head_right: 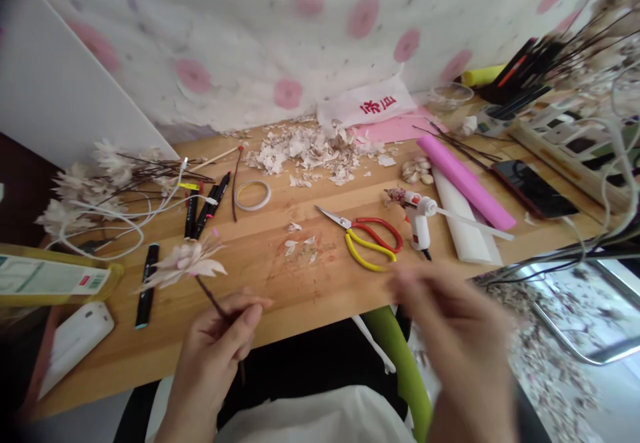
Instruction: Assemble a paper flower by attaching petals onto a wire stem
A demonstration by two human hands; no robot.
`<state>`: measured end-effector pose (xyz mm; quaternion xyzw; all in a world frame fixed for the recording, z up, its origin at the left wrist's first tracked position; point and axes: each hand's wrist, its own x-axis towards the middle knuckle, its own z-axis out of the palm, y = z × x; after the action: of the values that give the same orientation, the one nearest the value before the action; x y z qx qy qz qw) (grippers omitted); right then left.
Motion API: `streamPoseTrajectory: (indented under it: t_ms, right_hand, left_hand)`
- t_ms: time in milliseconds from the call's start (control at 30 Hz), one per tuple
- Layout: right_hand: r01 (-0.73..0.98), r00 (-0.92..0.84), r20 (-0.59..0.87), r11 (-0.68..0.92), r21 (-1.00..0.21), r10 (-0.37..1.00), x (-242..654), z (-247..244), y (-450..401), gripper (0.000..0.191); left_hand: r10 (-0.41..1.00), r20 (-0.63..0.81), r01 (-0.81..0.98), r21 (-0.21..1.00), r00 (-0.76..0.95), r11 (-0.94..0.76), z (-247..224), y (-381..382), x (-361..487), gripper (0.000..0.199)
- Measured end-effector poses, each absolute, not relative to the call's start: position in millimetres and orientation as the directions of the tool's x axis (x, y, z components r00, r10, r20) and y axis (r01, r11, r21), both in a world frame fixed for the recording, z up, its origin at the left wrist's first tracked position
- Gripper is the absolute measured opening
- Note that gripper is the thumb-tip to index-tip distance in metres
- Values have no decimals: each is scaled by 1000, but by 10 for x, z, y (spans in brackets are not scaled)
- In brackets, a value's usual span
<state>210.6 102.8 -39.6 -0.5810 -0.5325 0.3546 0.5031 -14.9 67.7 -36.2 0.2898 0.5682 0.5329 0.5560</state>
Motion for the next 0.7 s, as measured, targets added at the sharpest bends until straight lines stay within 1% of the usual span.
streamPoseTrajectory:
  t_ms: [33,67,100,133,167,233,300,433,533,633,700]
  right_hand:
    - [179,61,58,46,-983,996,1989,-387,1052,11]
    - [75,-86,-31,-25,-997,996,1856,-384,1069,17]
    - [-49,-237,-100,-115,-992,966,1719,-387,1081,22]
    - [-142,-323,-155,-210,-967,934,1592,-393,1086,25]
    - [-195,-404,-193,-290,-937,894,1486,-402,1088,27]
    - [-271,-502,-224,-397,-877,836,1356,-421,1087,29]
    - [-306,-561,-235,-463,-832,793,1326,-433,1086,29]
    - [-326,-611,-284,-561,-761,739,1367,-443,1092,30]
    - [-352,-610,-275,-565,-747,743,1360,-454,1097,27]
    - [-377,-614,-236,-543,-751,753,1336,-459,1097,23]
    - [-387,-611,-210,-520,-761,763,1328,-454,1094,21]
  left_hand:
    - [938,-268,-243,946,-220,213,-372,670,-140,27]
    - [951,-213,-221,962,-223,163,-384,663,-135,22]
    - [964,-159,-194,974,-215,117,-398,654,-136,17]
    - [974,-108,-169,983,-199,75,-414,646,-141,13]
    - [982,-66,-149,988,-177,39,-430,639,-152,10]
    - [990,-18,-141,990,-142,-2,-456,628,-178,7]
    - [990,-15,-161,987,-141,-8,-463,625,-200,7]
    - [986,-83,-199,979,-145,53,-415,633,-212,7]
    - [982,-121,-233,969,-144,86,-370,635,-216,11]
    - [978,-128,-274,958,-163,80,-355,633,-221,18]
    - [976,-140,-292,952,-164,88,-356,631,-220,19]
